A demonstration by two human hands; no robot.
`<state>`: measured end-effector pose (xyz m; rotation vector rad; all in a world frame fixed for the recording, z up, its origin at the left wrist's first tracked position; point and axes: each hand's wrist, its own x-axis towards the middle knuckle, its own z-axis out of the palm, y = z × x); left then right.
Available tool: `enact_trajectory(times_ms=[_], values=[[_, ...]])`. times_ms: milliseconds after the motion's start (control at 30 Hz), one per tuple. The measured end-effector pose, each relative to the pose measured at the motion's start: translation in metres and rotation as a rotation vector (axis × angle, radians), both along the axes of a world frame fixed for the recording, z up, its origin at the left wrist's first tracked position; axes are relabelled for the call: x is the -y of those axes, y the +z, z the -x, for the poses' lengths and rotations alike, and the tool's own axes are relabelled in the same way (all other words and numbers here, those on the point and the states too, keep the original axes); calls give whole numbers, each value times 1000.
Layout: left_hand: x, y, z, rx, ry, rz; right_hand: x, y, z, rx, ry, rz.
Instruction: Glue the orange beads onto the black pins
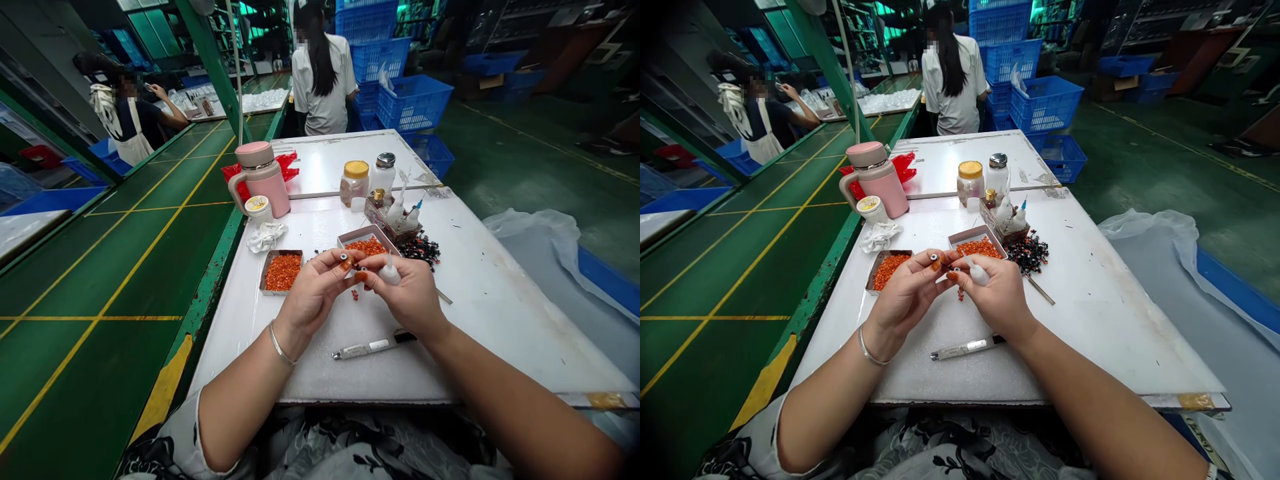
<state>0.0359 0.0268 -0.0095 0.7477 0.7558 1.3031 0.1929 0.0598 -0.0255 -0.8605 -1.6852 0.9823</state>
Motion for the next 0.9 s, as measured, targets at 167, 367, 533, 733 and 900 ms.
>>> enact_trajectory(times_ms=[167,367,533,733,900], values=[[0,2,3,-214,34,-24,1,-2,-5,123,-133,-273],[-5,-1,8,-268,-15,37,-5,-2,-8,113,-48,-384],[-7,-6,13,-269,-137,80,-9,-3,-11,88,12,-297],[-6,-4,14,-352,-149,16,-10,0,-13,66,65,-235],[-7,0,16,-381,-168,28,-12,2,-14,75,109,-201]])
